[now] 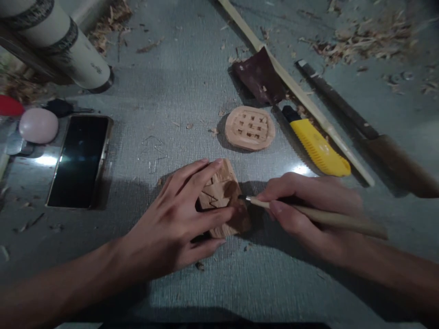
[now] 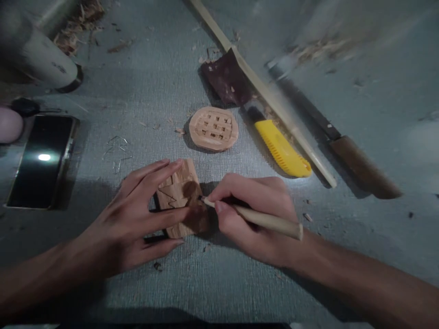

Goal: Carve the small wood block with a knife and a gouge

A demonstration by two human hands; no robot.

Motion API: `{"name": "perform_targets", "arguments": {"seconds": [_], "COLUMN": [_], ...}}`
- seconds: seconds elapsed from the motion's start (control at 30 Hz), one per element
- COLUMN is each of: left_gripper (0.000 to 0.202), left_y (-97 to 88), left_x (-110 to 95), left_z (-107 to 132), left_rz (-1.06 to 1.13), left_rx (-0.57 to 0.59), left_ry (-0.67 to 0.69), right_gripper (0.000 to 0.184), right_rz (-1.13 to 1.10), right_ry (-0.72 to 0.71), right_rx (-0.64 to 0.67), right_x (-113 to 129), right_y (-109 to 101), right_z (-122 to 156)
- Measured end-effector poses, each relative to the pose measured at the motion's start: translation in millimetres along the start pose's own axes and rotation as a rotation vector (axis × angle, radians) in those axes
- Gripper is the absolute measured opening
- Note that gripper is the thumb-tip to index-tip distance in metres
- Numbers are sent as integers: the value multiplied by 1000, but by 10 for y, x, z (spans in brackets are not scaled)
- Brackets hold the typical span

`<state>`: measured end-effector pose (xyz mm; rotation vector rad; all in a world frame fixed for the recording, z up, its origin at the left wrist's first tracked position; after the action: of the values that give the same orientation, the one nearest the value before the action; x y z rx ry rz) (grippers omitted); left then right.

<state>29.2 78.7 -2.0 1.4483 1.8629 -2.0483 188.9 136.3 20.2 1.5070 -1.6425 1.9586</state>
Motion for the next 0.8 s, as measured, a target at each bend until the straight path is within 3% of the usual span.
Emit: {"name": "perform_targets", "arguments": {"seconds": [0.17,0.5,0.8], "left_gripper": [37,45,47], "left_y": [-8,17,-20], "left_x": [4,-6,-8], "left_z": [3,-12,10], "left_rz": [-19,-25,-12], "left_rx": [-27,28,-4], "left_ry": [4,-15,12], "right_gripper": [15,16,14], "right_rz": [38,68,6], "right_ry": [-46,-46,-39], "right_rx": [30,52,6], "right_x": [50,80,16], "right_y": [27,23,37], "right_z": [9,-5,0]}}
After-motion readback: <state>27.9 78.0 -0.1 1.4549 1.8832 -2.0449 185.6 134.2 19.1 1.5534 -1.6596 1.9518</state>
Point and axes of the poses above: each hand's wrist, its own z-axis away from the middle knuckle, its own y-axis out of the palm, x = y × z, the point moved 10 cm from there along -z, towards the middle knuckle, and after that the axes turned 4 degrees about z, right-handed, at the moved point
